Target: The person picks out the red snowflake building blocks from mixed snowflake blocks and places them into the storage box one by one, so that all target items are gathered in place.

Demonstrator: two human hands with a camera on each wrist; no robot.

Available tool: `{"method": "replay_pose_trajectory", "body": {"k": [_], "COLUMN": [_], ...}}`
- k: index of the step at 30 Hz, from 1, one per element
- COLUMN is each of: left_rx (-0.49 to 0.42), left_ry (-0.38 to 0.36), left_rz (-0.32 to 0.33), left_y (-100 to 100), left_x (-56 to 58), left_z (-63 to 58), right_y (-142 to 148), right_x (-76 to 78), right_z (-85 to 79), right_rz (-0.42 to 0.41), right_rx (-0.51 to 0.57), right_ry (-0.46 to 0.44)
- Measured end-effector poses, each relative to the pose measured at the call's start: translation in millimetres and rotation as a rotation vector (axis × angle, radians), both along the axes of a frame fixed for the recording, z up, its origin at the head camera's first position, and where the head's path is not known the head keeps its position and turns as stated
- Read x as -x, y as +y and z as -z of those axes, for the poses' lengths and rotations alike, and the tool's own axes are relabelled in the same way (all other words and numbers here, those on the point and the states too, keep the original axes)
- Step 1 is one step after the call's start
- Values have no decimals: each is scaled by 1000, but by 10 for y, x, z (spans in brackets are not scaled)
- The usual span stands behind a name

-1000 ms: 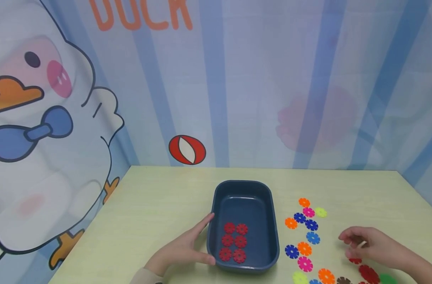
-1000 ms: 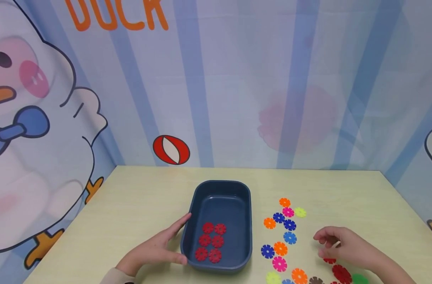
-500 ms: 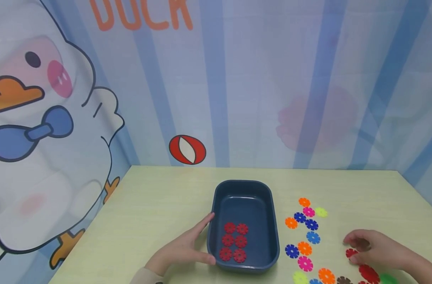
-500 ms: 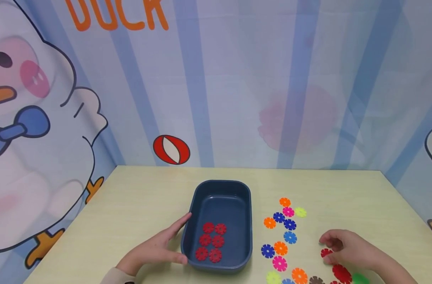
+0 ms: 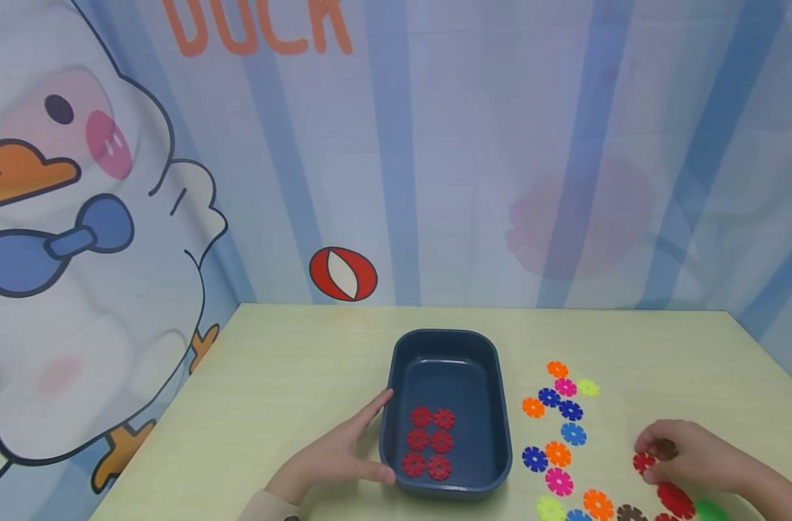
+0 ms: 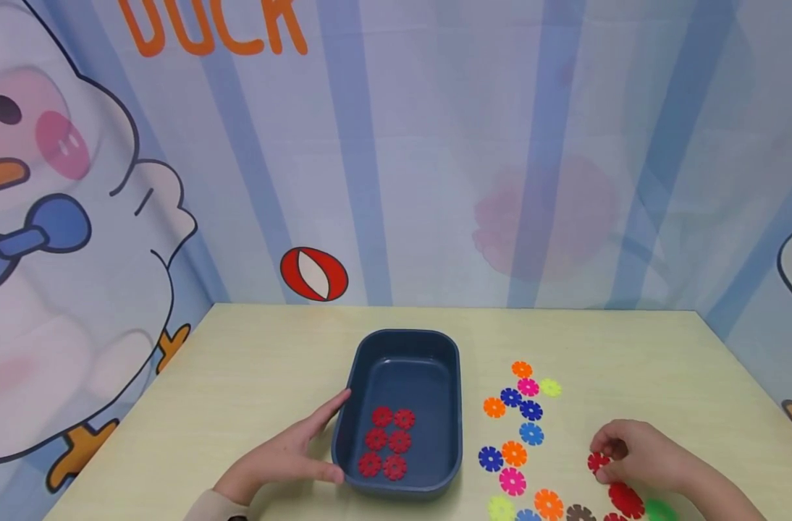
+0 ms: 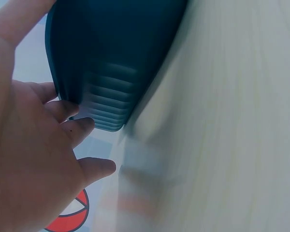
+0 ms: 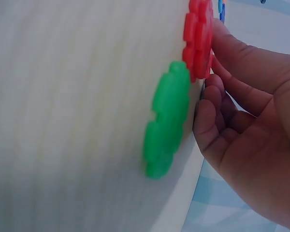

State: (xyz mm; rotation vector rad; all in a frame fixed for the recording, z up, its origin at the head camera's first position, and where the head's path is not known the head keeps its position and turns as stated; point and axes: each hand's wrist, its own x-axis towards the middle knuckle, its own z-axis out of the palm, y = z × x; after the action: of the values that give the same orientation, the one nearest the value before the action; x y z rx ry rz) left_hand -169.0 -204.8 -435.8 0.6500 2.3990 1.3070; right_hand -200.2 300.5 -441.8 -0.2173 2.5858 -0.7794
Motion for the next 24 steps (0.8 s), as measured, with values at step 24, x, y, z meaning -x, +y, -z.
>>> {"method": "replay_pose_trajectory", "body": {"k": [24], "left_rx": [-8], "left_ry": [1], "left_rz": [6], "left_y": [3], "left_x": [6], "left_z": [-2], "right_y": [41], "right_x": [-7], "right_z": [-21], "right_rz": [-97], "right_rx": [144], "right_ry": [-14]}}
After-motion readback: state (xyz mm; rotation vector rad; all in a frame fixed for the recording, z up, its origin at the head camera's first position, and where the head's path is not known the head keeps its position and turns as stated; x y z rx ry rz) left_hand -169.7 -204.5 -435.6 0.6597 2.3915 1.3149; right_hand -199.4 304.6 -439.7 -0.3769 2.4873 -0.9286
